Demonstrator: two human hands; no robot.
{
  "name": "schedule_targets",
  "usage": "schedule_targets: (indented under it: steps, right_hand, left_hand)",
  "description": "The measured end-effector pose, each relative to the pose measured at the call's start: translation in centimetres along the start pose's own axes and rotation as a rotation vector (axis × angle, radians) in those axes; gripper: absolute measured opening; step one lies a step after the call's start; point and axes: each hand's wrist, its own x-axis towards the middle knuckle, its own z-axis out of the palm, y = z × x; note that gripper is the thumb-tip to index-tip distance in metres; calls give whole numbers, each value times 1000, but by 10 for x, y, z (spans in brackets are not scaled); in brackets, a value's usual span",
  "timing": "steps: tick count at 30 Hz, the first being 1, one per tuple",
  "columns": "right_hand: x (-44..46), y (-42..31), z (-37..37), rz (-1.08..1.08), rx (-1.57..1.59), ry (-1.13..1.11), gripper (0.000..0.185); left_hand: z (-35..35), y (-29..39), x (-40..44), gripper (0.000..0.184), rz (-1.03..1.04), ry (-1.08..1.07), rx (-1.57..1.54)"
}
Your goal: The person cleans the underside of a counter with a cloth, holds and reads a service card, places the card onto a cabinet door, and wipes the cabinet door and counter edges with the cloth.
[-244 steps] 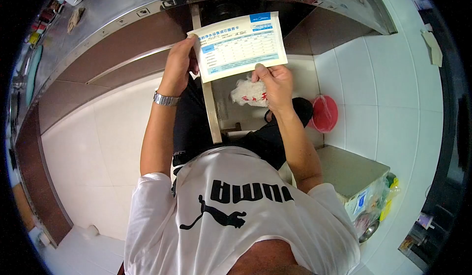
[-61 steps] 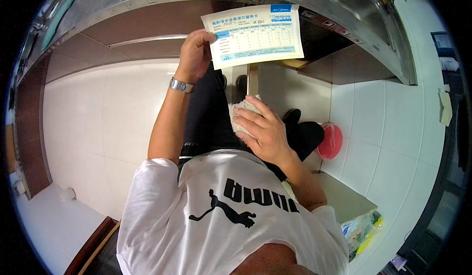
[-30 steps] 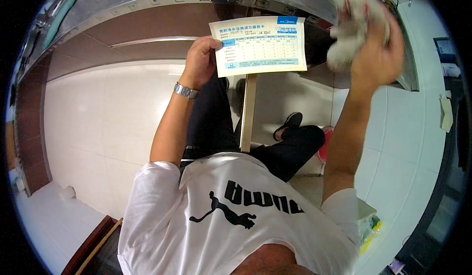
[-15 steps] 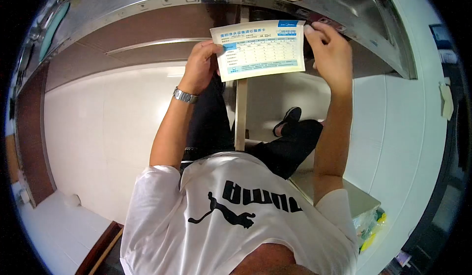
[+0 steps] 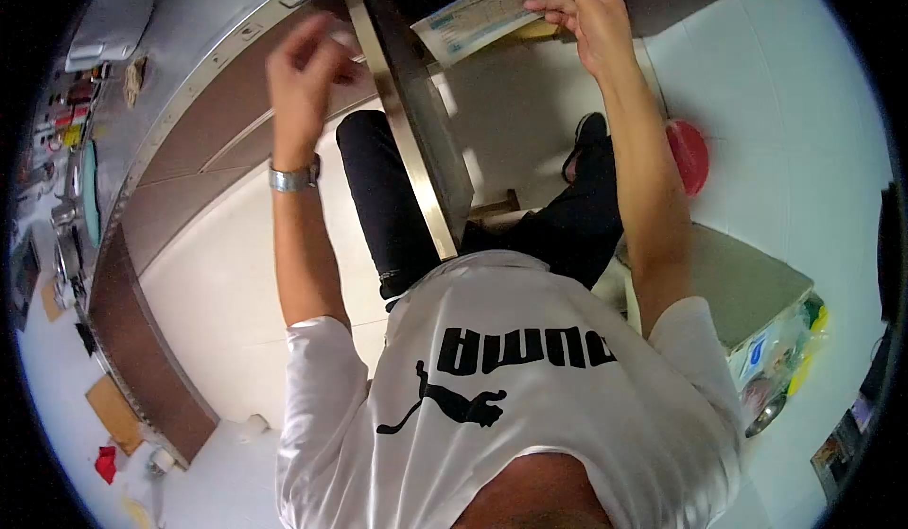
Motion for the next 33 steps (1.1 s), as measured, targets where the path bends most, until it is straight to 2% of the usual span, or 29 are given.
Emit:
schedule_targets:
  steps: [1, 3, 5, 7, 8, 9, 11, 12, 13, 15, 16, 19, 22, 25, 27, 28, 29, 31, 33]
  right_hand:
    - [3, 4, -6, 99, -12, 52, 32]
    - [10, 17, -7, 62, 9, 95, 33]
    - [18, 26, -5, 112, -73, 125, 32]
    - [31, 44, -8, 104, -60, 102, 31]
    - [36, 49, -7, 107, 3, 49, 31]
    - [39, 53, -4, 111, 66, -5, 31]
    - [46, 60, 3, 144, 45, 7, 30]
    - [51, 72, 5, 156, 89, -61, 30]
    - [56, 82, 5, 167, 134, -129, 30]
    - [64, 95, 3, 195, 95, -184, 31]
    - [67, 100, 3, 237, 36, -203, 31]
    - [72, 112, 8, 301, 14, -215, 34]
    - [79, 110, 12, 331, 79, -345, 35]
    - [96, 121, 25, 397, -59, -310, 38]
    - [116, 149, 31, 276, -355, -299, 40]
    - [113, 161, 45, 279, -352, -302, 40]
    - [109, 174, 64, 183, -421, -22, 39]
    - [101, 159, 67, 88, -485, 258, 38]
    - [100, 128, 42, 522, 169, -347, 35]
  left_hand:
    - [-6, -1, 15, 45, 40, 84, 63]
    - [-18, 3, 48, 46, 137, 151, 201]
    - [-33, -3, 87, 34, 326, 279, 413]
    - [-30, 7, 114, 22, 396, 393, 404]
    - [-46, 2, 140, 21, 519, 365, 631]
    - [-48, -5, 154, 21, 514, 348, 641]
    - [-51, -17, 174, 35, 482, 389, 637]
    - [-55, -18, 182, 36, 359, 342, 807]
    - [-54, -26, 187, 36, 354, 334, 814]
    - [-49, -40, 189, 38, 355, 457, 855]
    - [-51, -37, 191, 43, 413, 473, 1036]
    - [-42, -35, 187, 46, 372, 470, 1194]
    - [-32, -29, 181, 47, 352, 478, 1268]
    - [-36, -29, 183, 43, 341, 444, 1280]
    - [-37, -32, 182, 41, 393, 461, 1244]
    - [-36, -31, 182, 41, 425, 473, 1231]
    - [-35, -31, 182, 41, 456, 484, 1217]
    - [-45, -34, 187, 41, 433, 483, 1245]
    - [-47, -37, 188, 42, 408, 476, 1271]
